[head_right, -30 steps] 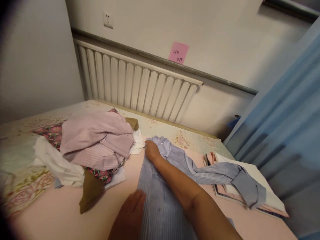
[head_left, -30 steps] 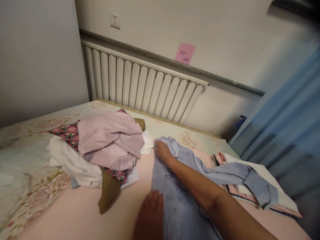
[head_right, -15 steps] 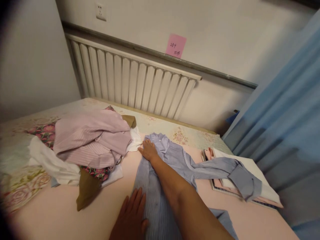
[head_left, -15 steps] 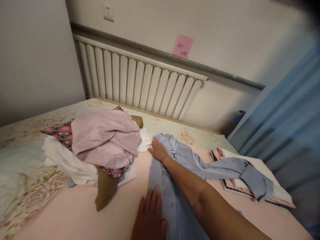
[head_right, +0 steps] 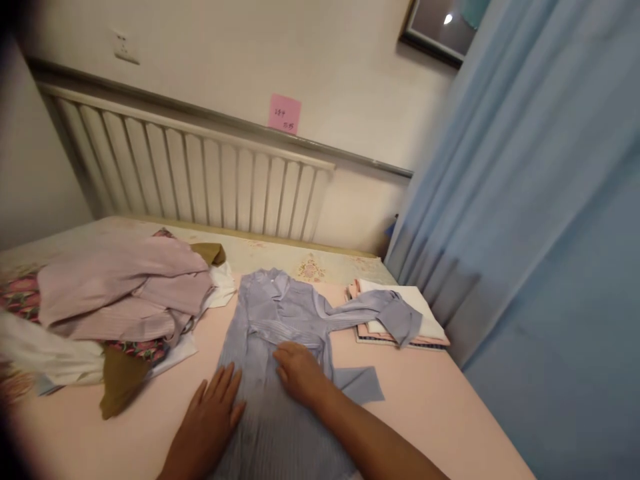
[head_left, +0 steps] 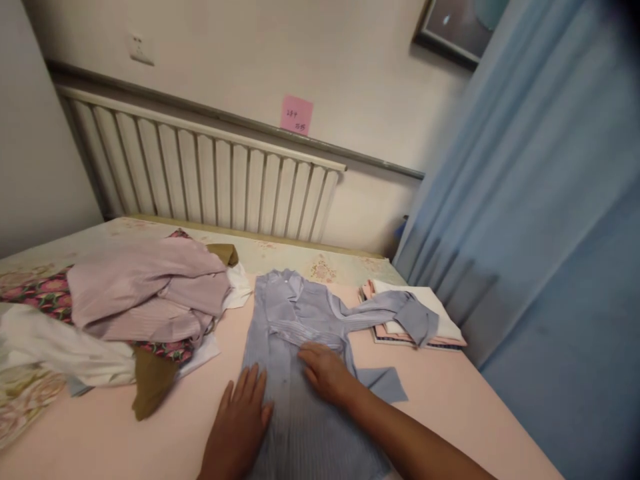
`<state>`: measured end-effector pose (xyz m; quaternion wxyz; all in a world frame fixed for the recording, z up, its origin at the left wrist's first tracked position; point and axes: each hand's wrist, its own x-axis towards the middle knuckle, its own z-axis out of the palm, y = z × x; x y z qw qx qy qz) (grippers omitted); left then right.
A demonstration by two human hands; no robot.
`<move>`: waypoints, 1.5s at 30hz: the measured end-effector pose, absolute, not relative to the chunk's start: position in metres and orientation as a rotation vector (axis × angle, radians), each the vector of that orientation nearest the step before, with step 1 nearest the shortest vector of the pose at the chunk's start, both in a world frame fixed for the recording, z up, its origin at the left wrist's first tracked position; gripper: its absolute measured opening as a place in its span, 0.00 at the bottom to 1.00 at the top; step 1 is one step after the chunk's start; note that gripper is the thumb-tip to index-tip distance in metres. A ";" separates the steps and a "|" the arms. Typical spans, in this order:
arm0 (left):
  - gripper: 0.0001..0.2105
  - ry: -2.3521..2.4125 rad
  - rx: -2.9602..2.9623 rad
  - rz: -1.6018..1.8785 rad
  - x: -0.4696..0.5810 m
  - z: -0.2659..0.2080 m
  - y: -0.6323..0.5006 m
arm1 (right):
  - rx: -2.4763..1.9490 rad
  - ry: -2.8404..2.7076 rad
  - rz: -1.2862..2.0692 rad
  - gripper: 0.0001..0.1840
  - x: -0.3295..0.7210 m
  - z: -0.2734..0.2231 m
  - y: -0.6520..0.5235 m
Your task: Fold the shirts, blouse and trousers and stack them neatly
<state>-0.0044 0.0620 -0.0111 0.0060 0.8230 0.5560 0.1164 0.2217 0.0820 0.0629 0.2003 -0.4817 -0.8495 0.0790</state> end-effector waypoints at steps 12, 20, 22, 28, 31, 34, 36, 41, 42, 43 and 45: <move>0.28 1.821 2.586 0.237 -0.005 -0.005 0.060 | -1.465 -2.153 0.333 0.16 0.267 0.045 0.020; 0.27 1.816 2.630 0.232 -0.004 0.000 0.058 | -1.389 -2.151 0.000 0.22 0.279 -0.009 -0.017; 0.27 1.818 2.630 0.252 -0.005 0.001 0.058 | -1.385 -2.134 0.004 0.22 0.279 -0.011 -0.016; 0.26 1.832 2.634 0.247 -0.005 -0.001 0.057 | -1.323 -2.021 -0.021 0.23 0.282 -0.014 -0.019; 0.26 1.829 2.649 0.264 -0.007 -0.006 0.058 | -1.326 -1.894 -0.121 0.26 0.292 -0.016 -0.026; 0.26 1.816 2.670 0.320 -0.009 -0.013 0.060 | -1.402 -1.846 -0.231 0.29 0.316 -0.019 -0.032; 0.25 1.816 2.680 0.367 -0.010 -0.018 0.062 | -1.478 -1.866 -0.299 0.29 0.338 -0.022 -0.035; 0.25 1.811 2.670 0.409 -0.011 -0.024 0.062 | -1.666 -1.947 -0.360 0.21 0.386 -0.019 -0.034; 0.25 1.808 2.666 0.408 -0.011 -0.024 0.062 | -1.710 -1.972 -0.323 0.18 0.392 -0.013 -0.032; 0.25 1.808 2.660 0.407 -0.012 -0.024 0.062 | -1.749 -1.990 -0.284 0.15 0.396 -0.005 -0.028; 0.25 1.808 2.649 0.405 -0.012 -0.023 0.061 | -1.794 -1.988 -0.238 0.12 0.400 0.020 -0.018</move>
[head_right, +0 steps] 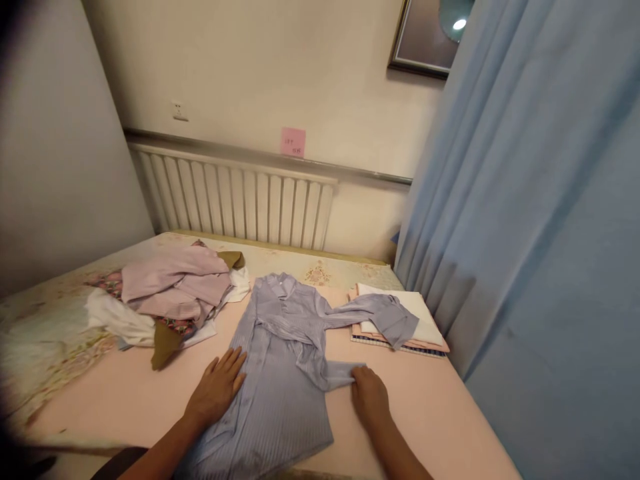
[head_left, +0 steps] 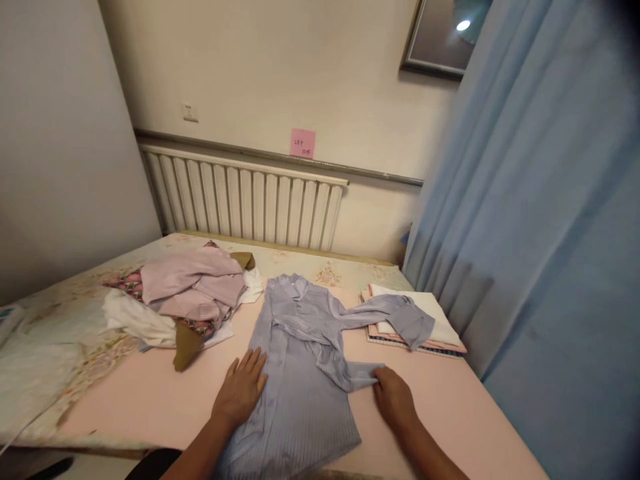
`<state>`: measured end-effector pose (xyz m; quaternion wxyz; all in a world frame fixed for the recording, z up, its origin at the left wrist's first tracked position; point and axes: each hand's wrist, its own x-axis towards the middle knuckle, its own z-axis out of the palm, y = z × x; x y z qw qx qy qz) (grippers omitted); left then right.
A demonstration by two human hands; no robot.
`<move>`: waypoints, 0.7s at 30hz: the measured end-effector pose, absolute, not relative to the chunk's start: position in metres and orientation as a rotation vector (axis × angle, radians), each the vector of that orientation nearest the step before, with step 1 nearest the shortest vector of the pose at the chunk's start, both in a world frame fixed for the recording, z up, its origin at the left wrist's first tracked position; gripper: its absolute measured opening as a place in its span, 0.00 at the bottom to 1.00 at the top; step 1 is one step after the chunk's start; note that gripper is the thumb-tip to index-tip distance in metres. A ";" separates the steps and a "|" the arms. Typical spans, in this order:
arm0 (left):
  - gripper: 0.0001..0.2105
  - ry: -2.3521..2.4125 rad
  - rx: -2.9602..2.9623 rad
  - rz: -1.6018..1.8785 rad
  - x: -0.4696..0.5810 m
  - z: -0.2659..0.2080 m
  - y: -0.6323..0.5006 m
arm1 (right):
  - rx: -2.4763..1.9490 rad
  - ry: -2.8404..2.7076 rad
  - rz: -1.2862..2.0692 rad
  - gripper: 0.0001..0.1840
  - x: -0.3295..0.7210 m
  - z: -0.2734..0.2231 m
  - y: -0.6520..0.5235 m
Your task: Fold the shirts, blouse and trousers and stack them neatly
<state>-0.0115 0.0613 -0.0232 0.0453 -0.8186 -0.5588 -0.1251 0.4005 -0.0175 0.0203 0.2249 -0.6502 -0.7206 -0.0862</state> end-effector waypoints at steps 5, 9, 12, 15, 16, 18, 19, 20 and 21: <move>0.25 -1.737 -2.505 -0.380 -0.011 -0.021 0.061 | -1.642 -1.802 -0.468 0.12 0.402 0.105 0.005; 0.25 -1.745 -2.499 -0.394 -0.010 -0.020 0.059 | -1.389 -1.784 -0.679 0.12 0.408 0.134 -0.012; 0.25 -1.734 -2.501 -0.418 -0.010 -0.019 0.059 | -1.371 -1.852 -0.710 0.11 0.425 0.109 -0.042; 0.24 -1.733 -2.505 -0.433 -0.010 -0.018 0.058 | -1.554 -2.022 -0.479 0.12 0.448 0.062 -0.071; 0.25 -1.735 -2.505 -0.436 -0.010 -0.018 0.058 | -1.637 -2.090 -0.336 0.14 0.456 0.046 -0.077; 0.25 -1.732 -2.505 -0.443 -0.009 -0.019 0.059 | -1.768 -2.148 -0.017 0.18 0.470 0.022 -0.085; 0.25 -1.729 -2.506 -0.446 -0.009 -0.019 0.059 | -1.827 -2.125 0.126 0.21 0.476 0.014 -0.084; 0.25 -1.724 -2.507 -0.449 -0.009 -0.020 0.059 | -1.882 -2.075 0.239 0.23 0.481 0.009 -0.082; 0.25 -1.719 -2.507 -0.452 -0.009 -0.020 0.060 | -1.931 -2.015 0.308 0.25 0.485 0.008 -0.077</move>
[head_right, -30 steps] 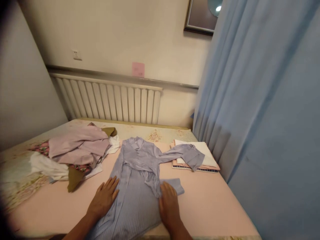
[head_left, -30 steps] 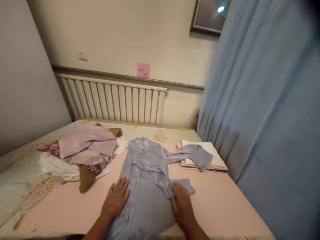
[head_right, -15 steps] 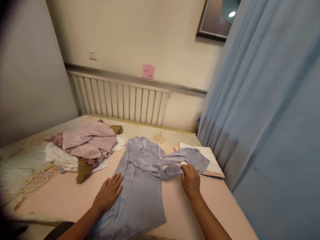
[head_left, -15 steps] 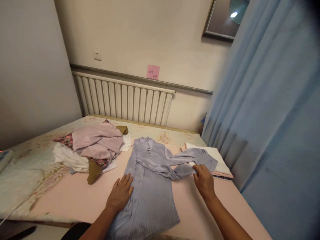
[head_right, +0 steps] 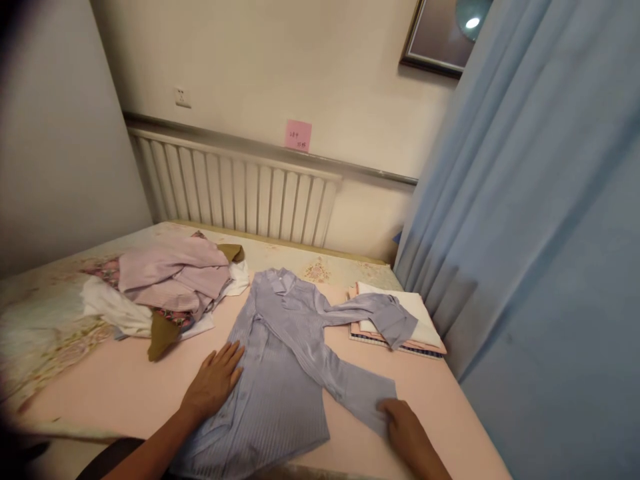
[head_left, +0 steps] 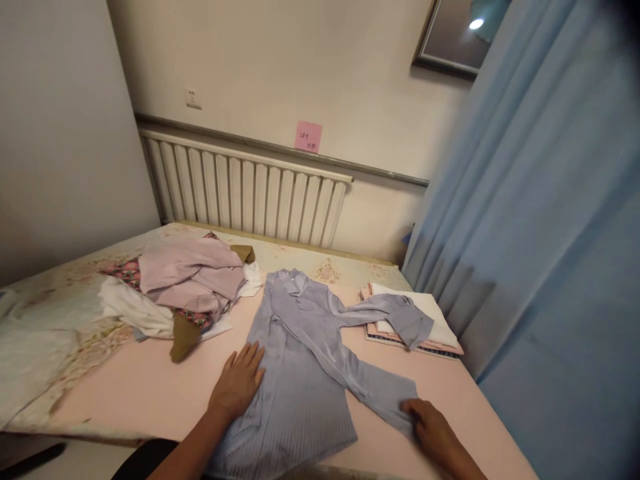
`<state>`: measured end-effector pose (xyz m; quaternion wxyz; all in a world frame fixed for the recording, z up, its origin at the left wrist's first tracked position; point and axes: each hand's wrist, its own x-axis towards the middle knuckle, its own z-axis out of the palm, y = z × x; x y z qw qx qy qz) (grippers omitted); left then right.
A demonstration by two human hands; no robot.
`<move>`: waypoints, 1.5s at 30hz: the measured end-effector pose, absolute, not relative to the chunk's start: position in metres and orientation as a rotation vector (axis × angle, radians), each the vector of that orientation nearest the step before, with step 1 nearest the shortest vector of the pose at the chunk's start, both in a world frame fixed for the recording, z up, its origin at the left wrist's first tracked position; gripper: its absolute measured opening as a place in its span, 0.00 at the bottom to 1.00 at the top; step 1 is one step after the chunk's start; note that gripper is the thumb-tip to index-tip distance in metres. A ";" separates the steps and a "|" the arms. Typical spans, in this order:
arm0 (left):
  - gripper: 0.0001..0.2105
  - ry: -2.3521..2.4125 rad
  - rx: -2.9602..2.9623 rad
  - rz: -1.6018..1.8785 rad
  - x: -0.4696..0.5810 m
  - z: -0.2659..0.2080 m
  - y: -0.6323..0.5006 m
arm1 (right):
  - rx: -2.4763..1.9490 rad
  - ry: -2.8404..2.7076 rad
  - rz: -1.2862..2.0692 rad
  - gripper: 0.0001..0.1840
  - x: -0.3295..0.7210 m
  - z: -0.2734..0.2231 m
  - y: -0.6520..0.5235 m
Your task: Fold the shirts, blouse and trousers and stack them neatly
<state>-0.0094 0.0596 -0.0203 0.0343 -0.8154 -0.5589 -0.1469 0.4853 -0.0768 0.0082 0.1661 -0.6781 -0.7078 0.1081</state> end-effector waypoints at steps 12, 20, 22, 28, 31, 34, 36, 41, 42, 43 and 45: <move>0.25 -1.729 -2.513 -0.436 -0.008 -0.017 0.058 | -2.159 -1.991 0.176 0.14 0.452 0.032 -0.006; 0.24 -1.743 -2.519 -0.460 -0.009 -0.018 0.058 | -1.865 -1.763 0.186 0.08 0.443 0.069 -0.007; 0.24 -1.745 -2.517 -0.462 -0.009 -0.017 0.058 | -1.813 -1.653 0.107 0.10 0.442 0.085 -0.010; 0.25 -1.766 -2.512 -0.422 -0.007 -0.014 0.055 | -1.649 -1.622 -0.258 0.16 0.434 0.105 -0.015; 0.24 -1.778 -2.512 -0.434 -0.007 -0.013 0.055 | -1.646 -1.698 -0.271 0.17 0.429 0.110 -0.011; 0.24 -1.783 -2.519 -0.437 -0.007 -0.013 0.055 | -1.665 -1.685 -0.248 0.16 0.422 0.123 -0.007; 0.24 -1.781 -2.521 -0.437 -0.008 -0.013 0.055 | -1.672 -1.596 -0.229 0.16 0.419 0.133 -0.005; 0.24 -1.754 -2.514 -0.472 -0.008 -0.015 0.055 | -1.840 -1.332 -0.112 0.18 0.436 0.127 0.011; 0.24 -1.755 -2.513 -0.476 -0.008 -0.016 0.055 | -1.925 -1.331 -0.049 0.18 0.443 0.118 0.015; 0.24 -1.760 -2.513 -0.480 -0.008 -0.017 0.056 | -2.025 -1.342 0.027 0.18 0.450 0.107 0.018; 0.24 -1.769 -2.515 -0.491 -0.008 -0.019 0.057 | -2.187 -1.364 0.142 0.15 0.463 0.083 0.021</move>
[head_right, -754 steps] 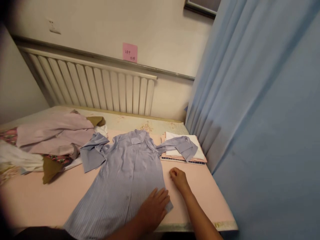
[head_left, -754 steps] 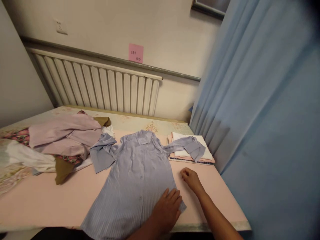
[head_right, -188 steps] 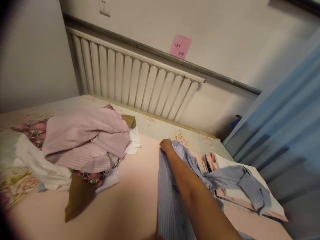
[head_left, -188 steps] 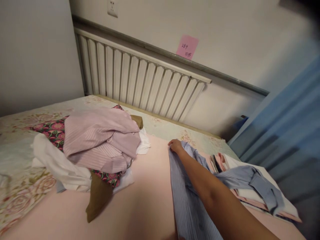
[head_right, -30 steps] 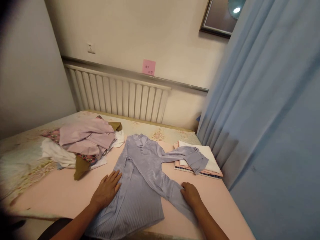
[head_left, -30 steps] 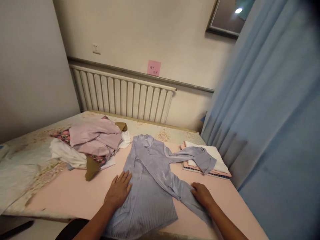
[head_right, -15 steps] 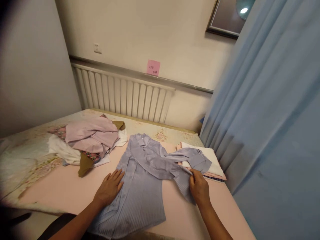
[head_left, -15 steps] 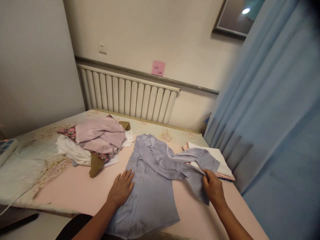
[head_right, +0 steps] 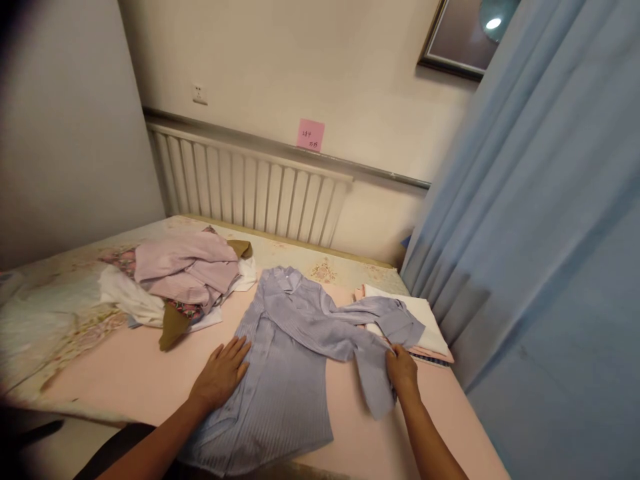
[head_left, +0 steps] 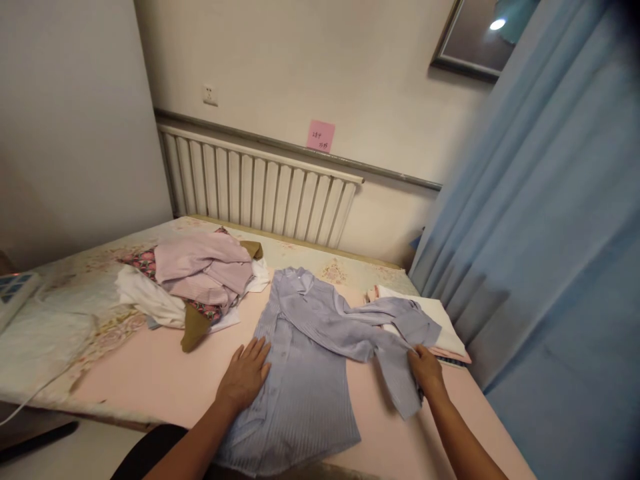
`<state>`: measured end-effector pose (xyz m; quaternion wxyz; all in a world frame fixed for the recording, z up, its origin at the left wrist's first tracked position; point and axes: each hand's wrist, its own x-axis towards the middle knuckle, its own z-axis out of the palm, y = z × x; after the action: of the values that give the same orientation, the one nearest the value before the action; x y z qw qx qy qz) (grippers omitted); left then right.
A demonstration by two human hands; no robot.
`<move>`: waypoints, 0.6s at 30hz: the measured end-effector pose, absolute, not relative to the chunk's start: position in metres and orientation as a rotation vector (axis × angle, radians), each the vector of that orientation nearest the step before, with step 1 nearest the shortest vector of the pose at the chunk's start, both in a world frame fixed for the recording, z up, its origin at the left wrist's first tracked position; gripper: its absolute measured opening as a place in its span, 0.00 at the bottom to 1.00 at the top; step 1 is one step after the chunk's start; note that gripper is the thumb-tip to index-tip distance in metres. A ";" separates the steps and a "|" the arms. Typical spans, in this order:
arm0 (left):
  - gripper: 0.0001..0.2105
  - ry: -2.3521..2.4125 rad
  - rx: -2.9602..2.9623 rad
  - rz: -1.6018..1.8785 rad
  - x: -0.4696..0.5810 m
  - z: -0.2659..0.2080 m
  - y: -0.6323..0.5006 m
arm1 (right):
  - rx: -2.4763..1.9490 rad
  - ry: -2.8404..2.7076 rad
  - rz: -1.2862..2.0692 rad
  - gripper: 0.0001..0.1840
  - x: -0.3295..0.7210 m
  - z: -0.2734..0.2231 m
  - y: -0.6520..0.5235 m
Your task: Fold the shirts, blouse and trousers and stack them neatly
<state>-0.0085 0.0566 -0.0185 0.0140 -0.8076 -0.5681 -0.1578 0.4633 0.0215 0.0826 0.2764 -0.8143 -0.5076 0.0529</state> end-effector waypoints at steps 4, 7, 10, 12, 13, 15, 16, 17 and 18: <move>0.24 -1.766 -2.522 -0.502 -0.009 -0.018 0.057 | -2.269 -1.382 0.270 0.12 0.477 0.044 0.015; 0.24 -1.756 -2.522 -0.497 -0.009 -0.017 0.056 | -2.256 -1.417 0.379 0.11 0.481 0.027 0.006; 0.24 -1.757 -2.515 -0.490 -0.008 -0.016 0.055 | -2.188 -1.457 0.482 0.14 0.486 0.014 -0.003; 0.24 -1.758 -2.516 -0.494 -0.008 -0.017 0.055 | -2.097 -1.461 0.517 0.17 0.489 0.006 -0.010; 0.24 -1.761 -2.517 -0.493 -0.008 -0.016 0.055 | -2.048 -1.452 0.524 0.19 0.491 0.003 -0.013; 0.24 -1.765 -2.521 -0.479 -0.008 -0.016 0.056 | -1.976 -1.402 0.523 0.21 0.493 -0.002 -0.019; 0.24 -1.765 -2.522 -0.470 -0.008 -0.016 0.056 | -1.963 -1.367 0.512 0.22 0.493 -0.004 -0.021; 0.24 -1.763 -2.522 -0.463 -0.008 -0.015 0.056 | -1.958 -1.328 0.493 0.23 0.493 -0.005 -0.023; 0.24 -1.760 -2.523 -0.460 -0.008 -0.015 0.056 | -1.959 -1.294 0.473 0.23 0.492 -0.005 -0.025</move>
<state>-0.0084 0.0565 -0.0151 0.0156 -0.8111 -0.5657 -0.1479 0.4919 -0.0252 -0.0050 0.3648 -0.7616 -0.5031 0.1838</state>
